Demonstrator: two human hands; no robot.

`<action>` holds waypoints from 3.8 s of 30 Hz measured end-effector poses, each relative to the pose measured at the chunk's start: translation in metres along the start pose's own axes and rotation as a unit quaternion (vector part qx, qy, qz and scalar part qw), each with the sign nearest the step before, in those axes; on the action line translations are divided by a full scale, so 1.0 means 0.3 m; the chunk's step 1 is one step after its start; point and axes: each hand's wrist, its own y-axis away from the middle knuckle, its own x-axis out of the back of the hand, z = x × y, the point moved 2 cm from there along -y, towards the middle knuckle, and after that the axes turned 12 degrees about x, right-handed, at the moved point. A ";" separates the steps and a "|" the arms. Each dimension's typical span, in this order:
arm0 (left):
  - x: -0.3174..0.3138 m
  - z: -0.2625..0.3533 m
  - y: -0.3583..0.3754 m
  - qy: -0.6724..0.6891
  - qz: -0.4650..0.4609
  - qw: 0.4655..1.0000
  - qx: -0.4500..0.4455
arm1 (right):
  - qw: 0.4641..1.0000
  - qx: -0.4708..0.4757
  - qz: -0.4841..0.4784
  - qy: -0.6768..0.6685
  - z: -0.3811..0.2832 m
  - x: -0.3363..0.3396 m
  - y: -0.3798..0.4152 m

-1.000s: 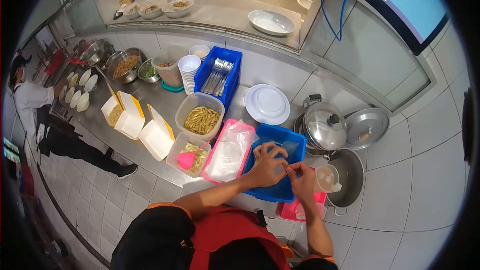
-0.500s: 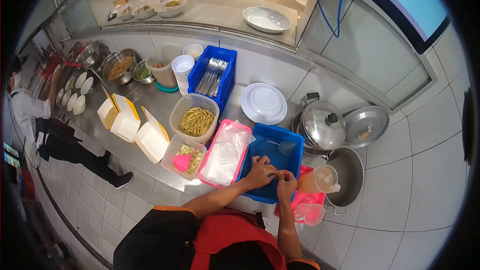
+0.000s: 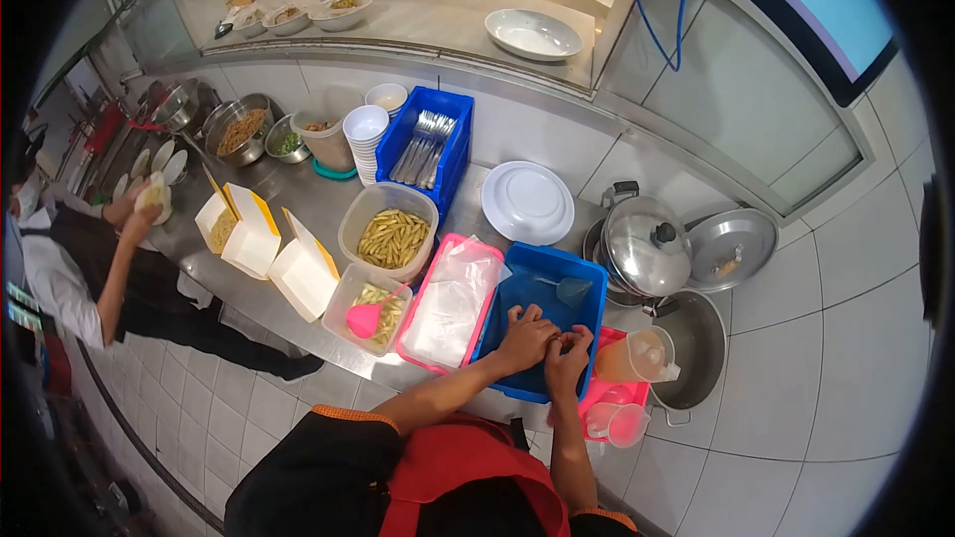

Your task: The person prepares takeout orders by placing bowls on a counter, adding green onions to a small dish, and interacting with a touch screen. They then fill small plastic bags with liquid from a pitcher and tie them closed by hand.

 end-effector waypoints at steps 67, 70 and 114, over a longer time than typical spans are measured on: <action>0.010 -0.042 0.007 0.116 -0.092 0.989 0.026 | 0.979 0.122 -0.097 0.128 0.019 0.026 0.011; 0.023 -0.039 0.012 0.051 -0.044 0.998 0.008 | 0.975 0.103 -0.132 0.147 0.033 0.031 0.012; 0.021 0.021 0.012 0.095 -0.007 0.990 0.108 | 0.909 0.291 -0.164 0.251 -0.075 0.061 -0.134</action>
